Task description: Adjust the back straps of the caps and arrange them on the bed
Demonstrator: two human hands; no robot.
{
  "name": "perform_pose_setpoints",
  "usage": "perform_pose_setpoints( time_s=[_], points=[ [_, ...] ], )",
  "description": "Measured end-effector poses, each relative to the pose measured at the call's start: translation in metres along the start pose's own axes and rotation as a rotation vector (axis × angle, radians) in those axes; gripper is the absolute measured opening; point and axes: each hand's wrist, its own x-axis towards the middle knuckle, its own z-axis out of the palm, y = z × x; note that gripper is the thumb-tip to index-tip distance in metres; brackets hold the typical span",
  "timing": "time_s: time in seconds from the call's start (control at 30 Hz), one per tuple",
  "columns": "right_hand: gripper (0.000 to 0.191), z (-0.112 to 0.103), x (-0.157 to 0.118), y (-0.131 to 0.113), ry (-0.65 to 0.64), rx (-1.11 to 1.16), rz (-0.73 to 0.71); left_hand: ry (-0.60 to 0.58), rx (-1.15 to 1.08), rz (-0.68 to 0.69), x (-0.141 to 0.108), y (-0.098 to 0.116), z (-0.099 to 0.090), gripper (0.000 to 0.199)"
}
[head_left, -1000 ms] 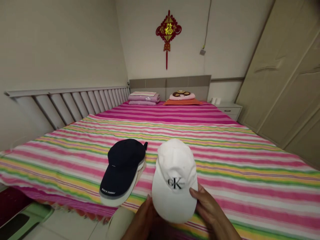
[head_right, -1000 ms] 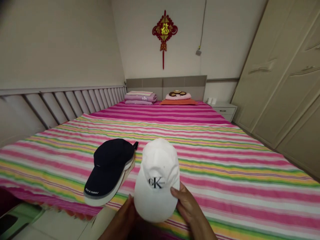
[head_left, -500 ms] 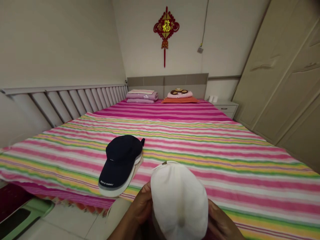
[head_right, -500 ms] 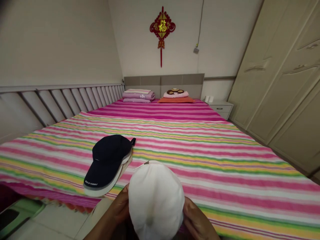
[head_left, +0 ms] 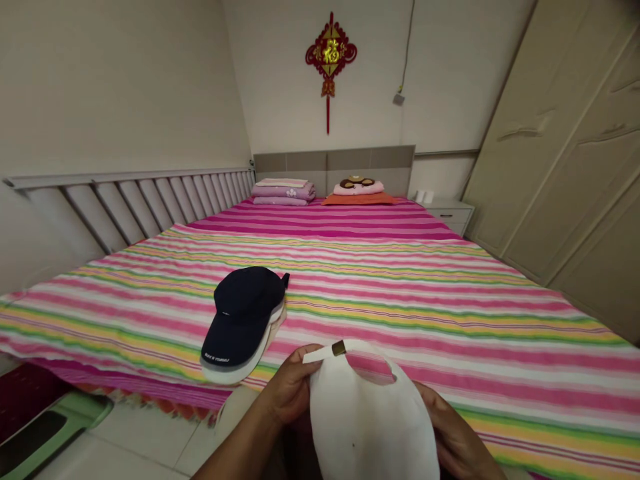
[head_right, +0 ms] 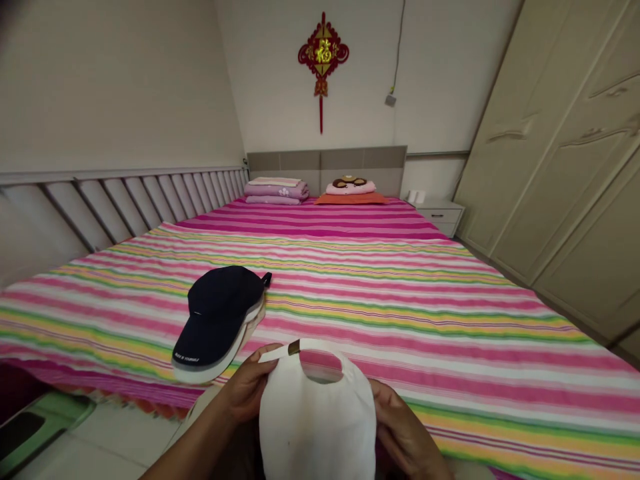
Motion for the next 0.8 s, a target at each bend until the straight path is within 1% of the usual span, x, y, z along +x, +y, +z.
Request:
perform_pose_setpoints(
  time_s=[0.03, 0.07, 0.13, 0.2, 0.3, 0.4, 0.5, 0.63, 0.8],
  points=[
    [0.029, 0.002, 0.000, -0.005, 0.010, -0.005, -0.028, 0.006, 0.020, -0.009, -0.001, 0.000, 0.004, 0.029],
    [0.031, 0.004, 0.000, -0.010, 0.015, -0.017, -0.053, -0.014, 0.046, -0.018, -0.001, 0.000, 0.009, 0.027],
    [0.035, 0.010, 0.003, -0.020, -0.005, -0.089, -0.065, -0.102, 0.115, -0.036, -0.003, -0.002, 0.016, 0.024],
    [0.033, 0.018, 0.006, -0.029, -0.044, -0.232, -0.041, -0.162, 0.190, -0.047, -0.005, -0.004, 0.022, 0.022],
    [0.026, 0.032, 0.010, -0.039, -0.083, -0.402, -0.026, -0.144, 0.309, -0.055, -0.008, -0.004, 0.024, 0.023],
    [0.024, 0.046, 0.013, -0.043, -0.101, -0.413, -0.041, -0.170, 0.382, -0.065, -0.011, 0.000, 0.024, 0.028],
    [0.024, 0.055, 0.014, -0.045, -0.060, -0.405, -0.044, -0.224, 0.394, -0.087, -0.013, 0.004, 0.027, 0.026],
    [0.029, 0.062, 0.013, -0.046, -0.008, -0.427, -0.051, -0.225, 0.347, -0.103, -0.014, 0.001, 0.030, 0.023],
    [0.031, 0.061, 0.012, -0.046, 0.037, -0.430, -0.082, -0.210, 0.270, -0.129, -0.012, -0.007, 0.030, 0.018]
  ],
)
